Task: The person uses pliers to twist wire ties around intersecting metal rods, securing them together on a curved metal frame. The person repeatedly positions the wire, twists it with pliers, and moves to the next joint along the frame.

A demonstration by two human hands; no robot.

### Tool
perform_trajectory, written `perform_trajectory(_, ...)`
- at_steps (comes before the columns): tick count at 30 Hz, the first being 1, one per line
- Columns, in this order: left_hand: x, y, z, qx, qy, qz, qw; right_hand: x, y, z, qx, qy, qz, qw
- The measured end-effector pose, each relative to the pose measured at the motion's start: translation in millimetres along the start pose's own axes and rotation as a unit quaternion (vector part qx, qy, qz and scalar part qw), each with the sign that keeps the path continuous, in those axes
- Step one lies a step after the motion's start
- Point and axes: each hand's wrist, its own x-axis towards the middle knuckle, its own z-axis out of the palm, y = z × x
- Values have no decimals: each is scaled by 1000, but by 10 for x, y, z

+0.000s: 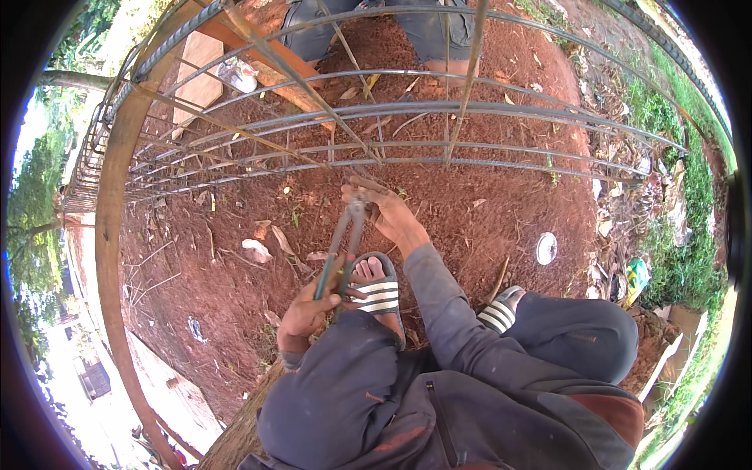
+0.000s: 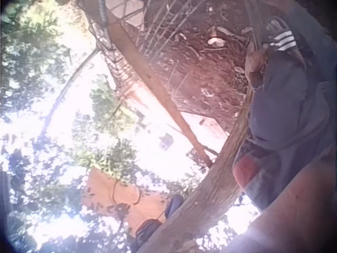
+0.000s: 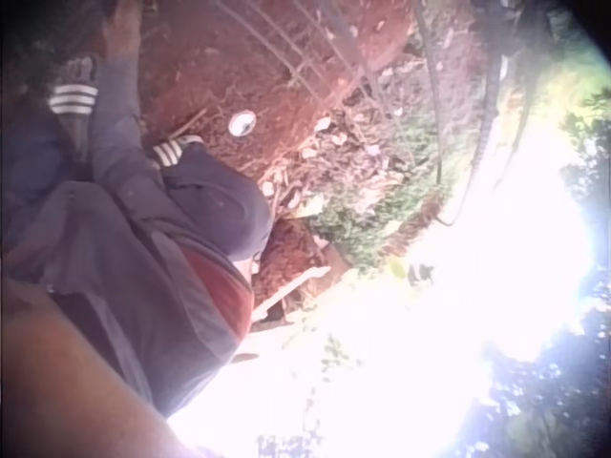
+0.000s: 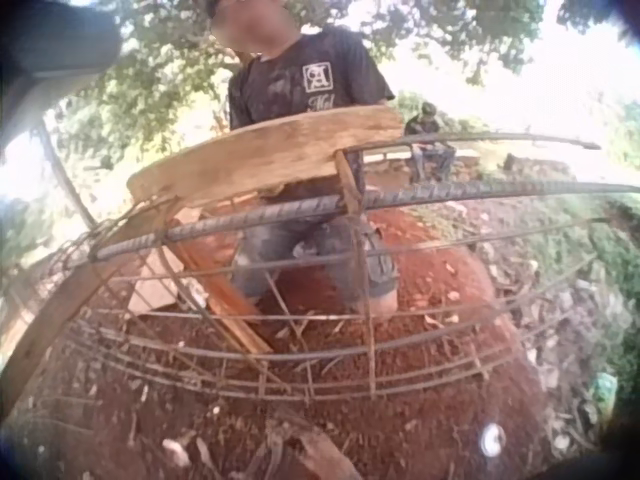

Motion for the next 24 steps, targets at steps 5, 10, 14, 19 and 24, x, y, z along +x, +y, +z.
perform_trajectory(5,8,-357,-626,346,276,-20,897,-161,-239,-16,-134,-15,82,988)
perform_trajectory(10,18,-124,-613,586,415,133,684,-51,-503,325,-387,-83,189,899)
perform_trajectory(14,476,652,121,441,274,208,829,4,-1009,634,-604,-182,224,743)
perform_trajectory(19,928,917,249,437,123,170,875,-21,-1427,1036,-768,-317,189,524)
perform_trajectory(24,928,1107,488,378,116,196,897,-481,-2059,1275,-779,-259,106,561)
